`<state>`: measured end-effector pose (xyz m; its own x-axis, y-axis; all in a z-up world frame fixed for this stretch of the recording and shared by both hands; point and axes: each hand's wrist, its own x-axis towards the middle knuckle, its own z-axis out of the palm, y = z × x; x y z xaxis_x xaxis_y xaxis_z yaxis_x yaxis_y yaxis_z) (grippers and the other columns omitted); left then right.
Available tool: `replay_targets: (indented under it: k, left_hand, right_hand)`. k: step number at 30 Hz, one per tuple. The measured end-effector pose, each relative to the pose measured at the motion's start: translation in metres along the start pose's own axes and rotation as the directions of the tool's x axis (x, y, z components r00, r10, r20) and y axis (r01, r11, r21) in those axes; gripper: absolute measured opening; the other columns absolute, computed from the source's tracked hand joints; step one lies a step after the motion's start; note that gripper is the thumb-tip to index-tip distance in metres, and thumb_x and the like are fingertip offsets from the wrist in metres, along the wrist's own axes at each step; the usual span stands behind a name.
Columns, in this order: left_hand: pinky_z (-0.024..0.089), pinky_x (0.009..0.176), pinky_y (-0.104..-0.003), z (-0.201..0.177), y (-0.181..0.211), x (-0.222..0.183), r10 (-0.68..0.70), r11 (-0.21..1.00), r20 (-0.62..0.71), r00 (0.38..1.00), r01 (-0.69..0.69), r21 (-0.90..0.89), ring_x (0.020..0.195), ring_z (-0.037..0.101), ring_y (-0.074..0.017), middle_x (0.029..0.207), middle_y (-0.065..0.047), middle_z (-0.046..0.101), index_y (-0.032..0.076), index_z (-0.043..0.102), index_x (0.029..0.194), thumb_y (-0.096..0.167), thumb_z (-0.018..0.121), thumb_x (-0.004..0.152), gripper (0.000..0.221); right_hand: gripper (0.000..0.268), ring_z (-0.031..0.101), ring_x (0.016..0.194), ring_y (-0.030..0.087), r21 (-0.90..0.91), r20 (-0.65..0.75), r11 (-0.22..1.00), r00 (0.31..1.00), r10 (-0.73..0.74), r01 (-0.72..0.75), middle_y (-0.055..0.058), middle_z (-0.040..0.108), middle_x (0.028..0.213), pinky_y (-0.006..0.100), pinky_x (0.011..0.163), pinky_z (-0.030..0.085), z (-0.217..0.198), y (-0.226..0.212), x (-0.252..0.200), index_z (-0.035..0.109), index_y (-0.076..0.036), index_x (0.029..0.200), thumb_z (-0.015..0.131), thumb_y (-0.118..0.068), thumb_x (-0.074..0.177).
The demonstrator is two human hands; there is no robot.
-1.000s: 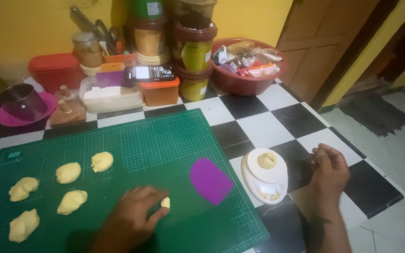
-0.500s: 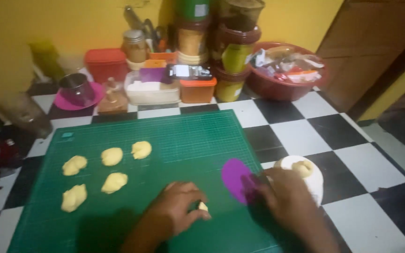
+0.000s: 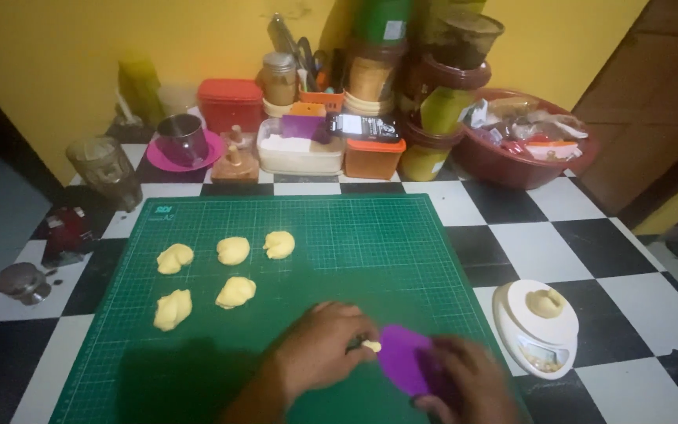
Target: Portioning dough using a scale and shaping the pieces into smooth balls by rolling them between the palms.
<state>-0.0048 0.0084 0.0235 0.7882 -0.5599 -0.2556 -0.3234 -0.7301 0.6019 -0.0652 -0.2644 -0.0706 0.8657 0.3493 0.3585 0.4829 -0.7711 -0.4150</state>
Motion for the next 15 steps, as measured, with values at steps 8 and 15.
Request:
replay_targets:
  k: [8, 15]
  left_hand:
    - [0.038, 0.112, -0.046, 0.001, -0.011, 0.001, 0.017, 0.998, -0.027, 0.999, -0.015, 0.065, 0.128, 0.05, -0.0261, 0.129, -0.002, 0.062, 0.023, 0.062, 0.136, 0.039, 0.069, 0.094, 0.045]
    - [0.039, 0.104, -0.044, 0.011, -0.018, 0.006, 0.154, 0.982, -0.093, 0.984, -0.142, 0.125, 0.114, 0.056, -0.0239, 0.114, 0.0, 0.066, 0.024, 0.073, 0.12, 0.042, 0.067, 0.096, 0.03]
  right_hand:
    - [0.044, 0.066, 0.125, 0.0, -0.25, 0.429, 0.72, 0.593, 0.682, -0.647, -0.024, 0.065, 0.138, 0.018, 0.109, 0.048, -0.005, 0.01, -0.001, 0.071, -0.062, 0.129, 0.063, -0.061, 0.086]
    - [0.063, 0.078, 0.118, 0.019, 0.11, 0.436, 0.713, 0.678, 0.592, -0.693, 0.001, 0.081, 0.128, 0.036, 0.104, 0.058, -0.018, -0.023, 0.015, 0.07, -0.033, 0.136, 0.085, -0.031, 0.075]
